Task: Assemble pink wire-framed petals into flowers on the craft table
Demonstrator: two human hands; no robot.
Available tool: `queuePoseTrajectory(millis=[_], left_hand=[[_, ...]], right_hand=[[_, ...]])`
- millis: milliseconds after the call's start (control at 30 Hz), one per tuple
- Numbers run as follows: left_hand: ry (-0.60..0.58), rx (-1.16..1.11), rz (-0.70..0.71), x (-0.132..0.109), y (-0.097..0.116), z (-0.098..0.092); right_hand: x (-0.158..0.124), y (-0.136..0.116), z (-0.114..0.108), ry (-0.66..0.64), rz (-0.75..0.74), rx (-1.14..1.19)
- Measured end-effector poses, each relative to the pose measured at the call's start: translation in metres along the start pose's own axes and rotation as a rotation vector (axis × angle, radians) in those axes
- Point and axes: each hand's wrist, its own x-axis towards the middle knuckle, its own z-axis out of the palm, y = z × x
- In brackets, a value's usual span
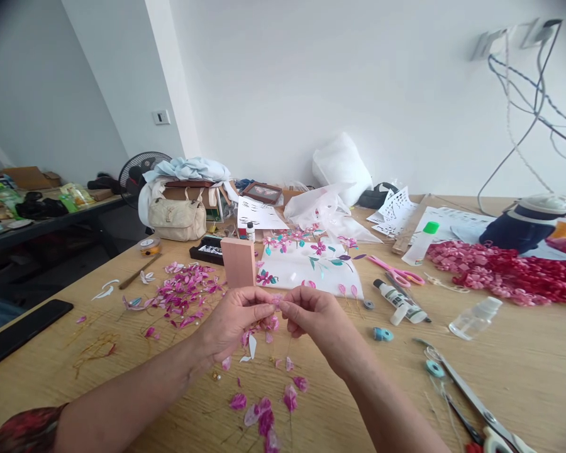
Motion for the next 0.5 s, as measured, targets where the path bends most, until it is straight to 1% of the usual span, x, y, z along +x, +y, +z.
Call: queuePoseTrajectory(millis=[267,500], left_hand=[[-0.035,-0.101,-0.045,-0.0008,-0.0001,-0.0016],[-0.043,-0.105,-0.045,-0.0019,-0.0018,-0.0009]], right_hand=[[-0.001,-0.0008,-0.0032,-0.033,0.001,0.056],[0.0003,-0.0005,0.0027,-0.01,-0.034,0.034]])
